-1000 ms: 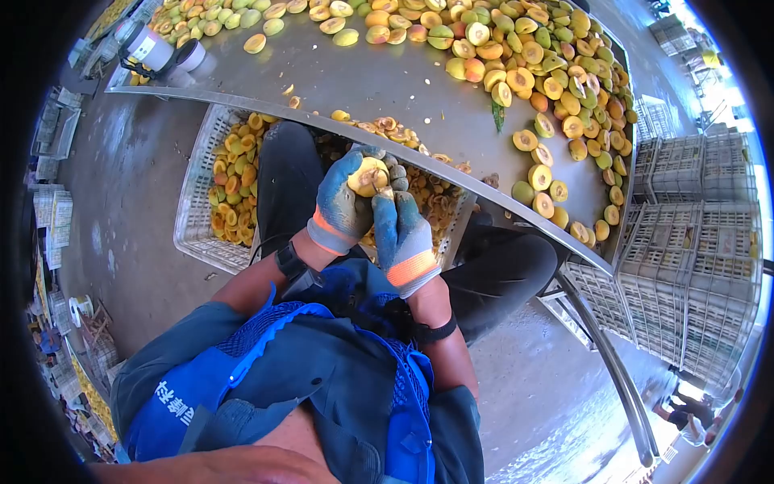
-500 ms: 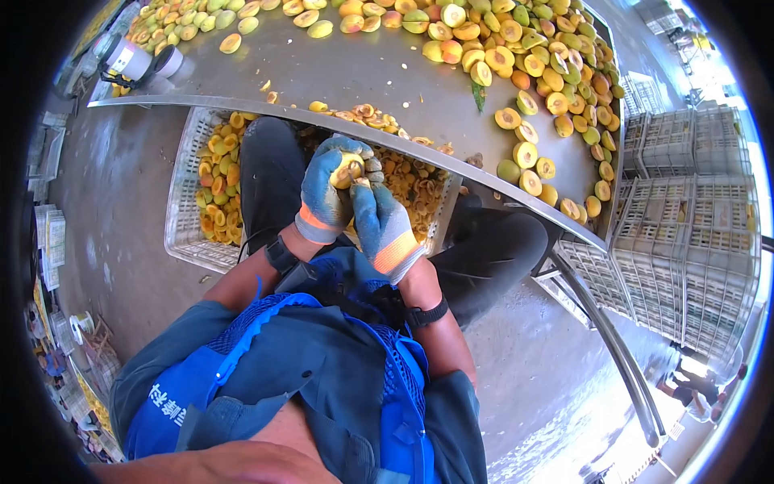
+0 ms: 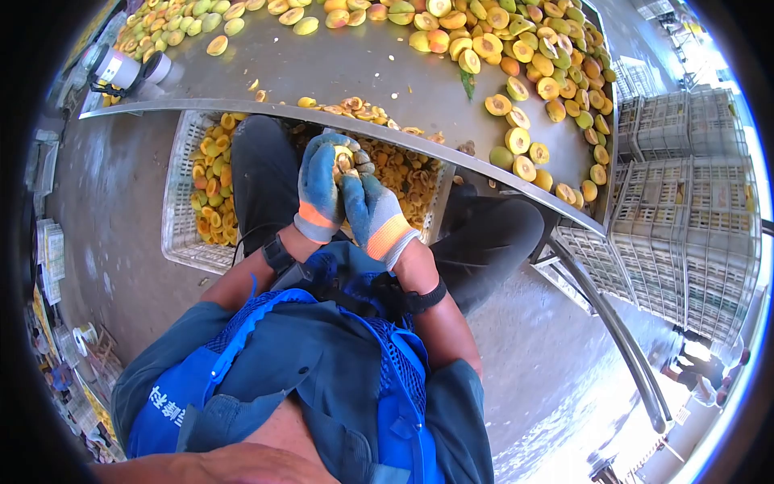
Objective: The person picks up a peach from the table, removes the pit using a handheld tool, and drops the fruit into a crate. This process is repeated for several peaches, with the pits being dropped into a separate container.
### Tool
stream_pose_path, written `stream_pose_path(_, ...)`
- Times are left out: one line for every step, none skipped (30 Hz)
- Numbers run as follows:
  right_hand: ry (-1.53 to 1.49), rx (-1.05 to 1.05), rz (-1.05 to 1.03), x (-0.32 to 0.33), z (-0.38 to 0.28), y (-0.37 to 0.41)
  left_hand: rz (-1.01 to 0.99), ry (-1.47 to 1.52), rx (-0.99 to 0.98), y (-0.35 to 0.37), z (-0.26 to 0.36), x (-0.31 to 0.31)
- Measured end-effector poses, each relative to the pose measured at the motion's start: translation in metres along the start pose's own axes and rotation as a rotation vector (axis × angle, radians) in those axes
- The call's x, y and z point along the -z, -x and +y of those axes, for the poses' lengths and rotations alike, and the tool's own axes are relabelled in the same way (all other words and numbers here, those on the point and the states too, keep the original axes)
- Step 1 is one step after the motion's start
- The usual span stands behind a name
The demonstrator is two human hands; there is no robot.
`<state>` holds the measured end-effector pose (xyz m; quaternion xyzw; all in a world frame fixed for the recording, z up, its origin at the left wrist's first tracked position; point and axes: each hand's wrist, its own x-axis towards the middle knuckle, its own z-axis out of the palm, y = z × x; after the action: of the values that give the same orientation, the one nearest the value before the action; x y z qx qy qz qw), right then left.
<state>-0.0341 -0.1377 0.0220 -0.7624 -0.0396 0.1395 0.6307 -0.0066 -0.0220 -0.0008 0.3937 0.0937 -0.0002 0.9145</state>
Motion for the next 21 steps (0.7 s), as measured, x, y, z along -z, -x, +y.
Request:
stream_pose_path(-0.03, -0.019, -0.018, 0.001, 0.0, 0.0, 0.008, -0.017, -0.017, 0.002, 0.0, -0.003)
stream_pose_path(-0.06, -0.039, -0.037, 0.001, 0.001, 0.0, 0.017, -0.033, -0.034, 0.005, 0.0, -0.006)
stream_pose_path(-0.09, -0.059, -0.057, 0.002, 0.0, 0.0, 0.028, -0.05, -0.05, 0.008, 0.001, -0.008)
stream_pose_path(-0.012, -0.044, -0.048, 0.002, -0.003, 0.001, 0.013, -0.066, -0.058, 0.008, 0.0, -0.008)
stream_pose_path(0.067, -0.029, -0.04, 0.003, -0.009, 0.0, -0.003, -0.081, -0.067, 0.009, 0.0, -0.007)
stream_pose_path(0.147, -0.013, -0.032, 0.004, -0.012, 0.0, -0.018, -0.095, -0.076, 0.009, 0.001, -0.006)
stream_pose_path(0.11, 0.02, -0.044, 0.004, -0.006, -0.001, -0.028, -0.075, -0.052, 0.008, 0.002, -0.005)
stream_pose_path(0.073, 0.054, -0.055, 0.003, 0.005, -0.002, -0.037, -0.055, -0.028, 0.006, 0.003, -0.004)
stream_pose_path(0.036, 0.087, -0.069, 0.003, 0.005, -0.002, -0.044, -0.035, -0.004, 0.005, 0.003, -0.002)
stream_pose_path(0.049, 0.065, -0.064, 0.003, 0.004, -0.001, -0.082, -0.055, -0.001, 0.003, 0.004, 0.002)
stream_pose_path(0.059, 0.043, -0.061, 0.003, 0.001, 0.001, -0.119, -0.077, 0.002, 0.0, 0.003, 0.007)
stream_pose_path(0.068, 0.021, -0.056, 0.002, -0.003, 0.002, -0.158, -0.101, 0.005, -0.002, 0.004, 0.008)
stream_pose_path(0.053, 0.015, -0.058, 0.002, -0.001, 0.0, -0.177, -0.126, 0.012, -0.006, 0.006, 0.008)
stream_pose_path(0.037, 0.003, -0.062, 0.001, 0.001, 0.0, -0.191, -0.15, 0.022, -0.007, 0.007, 0.01)
stream_pose_path(0.02, -0.014, -0.068, 0.0, -0.002, 0.003, -0.201, -0.174, 0.035, -0.005, 0.008, 0.011)
stream_pose_path(-0.115, -0.111, -0.101, 0.001, -0.007, 0.005, -0.207, -0.153, 0.066, -0.007, 0.008, 0.012)
stream_pose_path(-0.251, -0.204, -0.133, 0.005, -0.016, 0.005, -0.215, -0.132, 0.094, -0.01, 0.01, 0.014)
stream_pose_path(-0.339, -0.272, -0.168, 0.007, -0.019, 0.007, -0.219, -0.111, 0.125, -0.011, 0.01, 0.016)
stream_pose_path(-0.423, -0.343, -0.198, 0.01, -0.022, 0.009, -0.216, -0.051, 0.171, -0.012, 0.01, 0.018)
stream_pose_path(-0.455, -0.381, -0.229, 0.013, -0.021, 0.009, -0.215, 0.01, 0.215, -0.014, 0.009, 0.02)
stream_pose_path(-0.485, -0.417, -0.259, 0.016, -0.021, 0.008, -0.215, 0.073, 0.256, -0.015, 0.009, 0.019)
